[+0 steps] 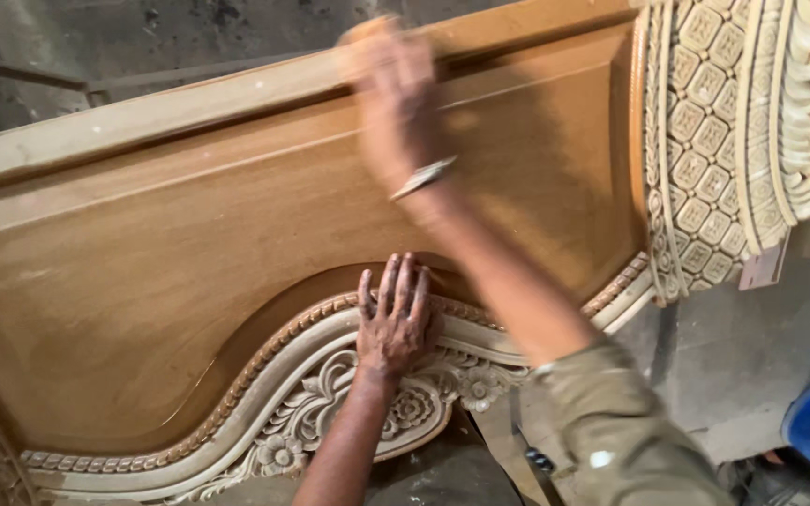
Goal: The person applies a dark liquid stain to a large, ornately carved wooden furniture piece using a cloth. They repeatedly dip the cloth into a bucket and wipe the stain onto the flat surfaces and intricate carvings of the furniture.
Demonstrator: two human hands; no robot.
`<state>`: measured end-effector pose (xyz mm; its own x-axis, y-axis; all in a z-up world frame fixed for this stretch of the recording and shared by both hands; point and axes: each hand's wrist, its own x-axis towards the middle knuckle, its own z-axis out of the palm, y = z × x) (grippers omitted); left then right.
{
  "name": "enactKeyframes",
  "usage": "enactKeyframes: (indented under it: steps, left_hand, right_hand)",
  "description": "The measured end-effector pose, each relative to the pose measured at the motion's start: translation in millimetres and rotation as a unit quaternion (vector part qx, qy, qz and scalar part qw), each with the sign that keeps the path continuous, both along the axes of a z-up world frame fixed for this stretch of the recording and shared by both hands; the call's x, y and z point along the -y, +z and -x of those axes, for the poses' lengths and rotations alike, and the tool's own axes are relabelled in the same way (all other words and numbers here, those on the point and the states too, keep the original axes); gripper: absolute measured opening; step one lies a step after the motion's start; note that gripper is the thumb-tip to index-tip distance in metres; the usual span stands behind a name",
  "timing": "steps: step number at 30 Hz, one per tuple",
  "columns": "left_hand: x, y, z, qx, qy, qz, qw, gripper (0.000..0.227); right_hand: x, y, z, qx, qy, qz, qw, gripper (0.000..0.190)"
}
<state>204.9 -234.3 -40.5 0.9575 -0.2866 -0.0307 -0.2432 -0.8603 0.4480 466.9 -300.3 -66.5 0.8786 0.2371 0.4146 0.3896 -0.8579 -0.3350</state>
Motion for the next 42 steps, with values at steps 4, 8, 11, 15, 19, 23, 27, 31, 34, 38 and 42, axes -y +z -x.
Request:
enactKeyframes:
  steps: [4, 8, 11, 15, 19, 23, 27, 31, 34, 38, 42]
  left_hand:
    - [3.8, -9.0, 2.4, -0.015, -0.025, 0.023, 0.999, 0.052]
    - [-5.7, -7.0, 5.0, -0.026, -0.037, 0.063, 0.997, 0.051]
    - [-19.1, 2.8, -6.6, -0.007, -0.039, 0.137, 0.99, 0.05]
    - [-64.4, 16.5, 8.3, -0.001, -0.086, 0.246, 0.965, 0.05]
    - [-145.8, 23.3, 47.8, 0.067, -0.118, 0.16, 0.978, 0.046]
    - [-260.3, 31.7, 81.0, 0.071, 0.027, 0.127, 0.989, 0.046]
    - [-371.5, 35.5, 81.7, 0.08, 0.198, 0.007, 0.977, 0.047]
    - [-446.0, 36.4, 69.0, 0.053, 0.303, -0.068, 0.949, 0.05]
    - [-454.3, 38.0, 56.1, 0.038, 0.324, -0.067, 0.943, 0.047]
    - [-432.0, 50.4, 40.5, 0.035, 0.326, -0.002, 0.945, 0.044]
    - [-389.5, 50.3, 11.4, 0.06, 0.298, 0.017, 0.953, 0.044]
  right_hand:
    - [-170.1, 13.6, 33.3, 0.0, 0.126, 0.015, 0.992, 0.035]
    - [-175.1, 1.1, 14.3, 0.027, 0.221, -0.038, 0.974, 0.034]
    - [-59.9, 5.2, -7.3, 0.013, 0.131, -0.027, 0.991, 0.009]
    - [63.3, 36.5, -38.8, 0.003, -0.003, 0.101, 0.995, 0.039]
    - [0.9, 20.2, -6.2, 0.061, 0.0, 0.081, 0.995, 0.05]
    - [-193.5, -5.1, 46.5, 0.01, 0.052, 0.054, 0.997, 0.048]
    - [-400.5, -21.4, 92.8, -0.018, 0.108, 0.104, 0.989, 0.054]
    - [-558.9, -19.7, 110.4, -0.092, 0.177, 0.108, 0.974, 0.06]
    - [-566.7, -16.7, 105.2, -0.069, 0.233, 0.111, 0.964, 0.069]
    - [-473.4, -2.6, 94.8, -0.051, 0.307, 0.052, 0.949, 0.056]
    - [-308.7, 20.6, 64.0, -0.011, 0.182, 0.114, 0.977, 0.044]
